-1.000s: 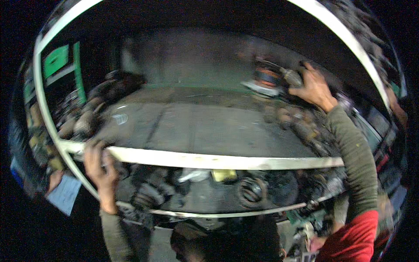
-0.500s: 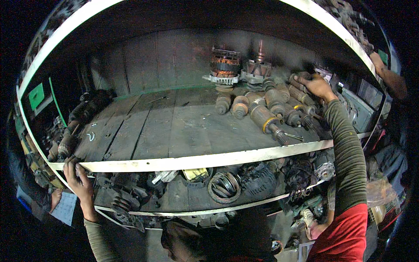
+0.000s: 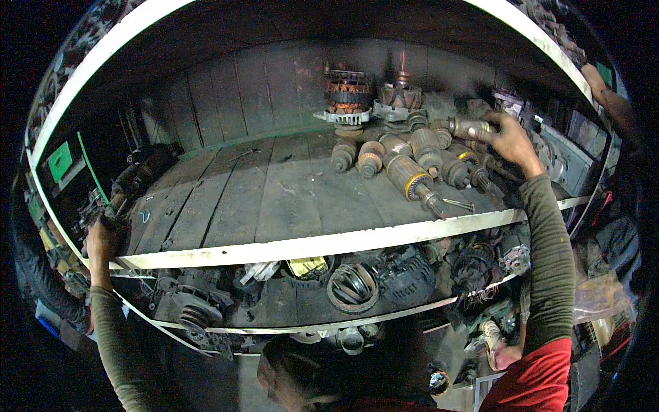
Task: The person sorts through various used automotive parts on a metal shelf, picking up and inspecting items such as alternators, starter motors, and shock absorbers. They move parts around, examine them closely, and place them back on the shelf.
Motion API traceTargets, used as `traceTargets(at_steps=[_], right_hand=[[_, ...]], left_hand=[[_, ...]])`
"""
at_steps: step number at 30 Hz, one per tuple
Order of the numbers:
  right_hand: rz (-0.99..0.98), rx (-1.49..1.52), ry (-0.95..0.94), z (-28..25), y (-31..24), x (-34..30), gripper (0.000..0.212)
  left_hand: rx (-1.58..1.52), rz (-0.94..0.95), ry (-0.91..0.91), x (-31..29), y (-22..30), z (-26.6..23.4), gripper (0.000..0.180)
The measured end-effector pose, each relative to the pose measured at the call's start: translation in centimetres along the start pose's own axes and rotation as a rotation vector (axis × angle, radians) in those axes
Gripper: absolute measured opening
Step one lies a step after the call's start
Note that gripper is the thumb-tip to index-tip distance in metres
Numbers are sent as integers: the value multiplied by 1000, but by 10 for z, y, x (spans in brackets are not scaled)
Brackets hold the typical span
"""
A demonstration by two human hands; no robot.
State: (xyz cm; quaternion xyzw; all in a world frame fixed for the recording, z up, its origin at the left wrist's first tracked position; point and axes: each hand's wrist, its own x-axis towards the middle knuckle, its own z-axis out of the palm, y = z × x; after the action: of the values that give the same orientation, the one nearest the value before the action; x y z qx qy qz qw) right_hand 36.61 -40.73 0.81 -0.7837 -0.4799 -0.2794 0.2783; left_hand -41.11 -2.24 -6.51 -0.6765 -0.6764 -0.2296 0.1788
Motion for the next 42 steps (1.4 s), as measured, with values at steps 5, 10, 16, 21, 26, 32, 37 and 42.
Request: traceTargets(at_steps=[5,10,16,21,26,32,37,42], right_hand=[[-237,-223,59,2,-16,-38,69],[-67,-173,181,0,-8,-57,66],[113,-185,308,-8,6,-96,65],[32,-388,320,0,5,-123,60],[-187,-196,527,13,2,-128,37],[-136,-76,567,22,0,-124,28],[-90,-40,572,34,11,-129,26],[-20,-139,510,48,46,-130,35]], left_hand=[[41,-50,69,-1,3,5,57],[-221,-101,356,-17,28,-27,61],[-1104,189,22,-58,146,-124,46],[-1147,374,-264,-113,279,-151,65],[-981,487,-414,-161,364,-157,67],[-672,824,-307,-200,396,-159,59],[-634,774,-217,-216,439,-136,64],[-737,728,-93,-222,496,-124,51]])
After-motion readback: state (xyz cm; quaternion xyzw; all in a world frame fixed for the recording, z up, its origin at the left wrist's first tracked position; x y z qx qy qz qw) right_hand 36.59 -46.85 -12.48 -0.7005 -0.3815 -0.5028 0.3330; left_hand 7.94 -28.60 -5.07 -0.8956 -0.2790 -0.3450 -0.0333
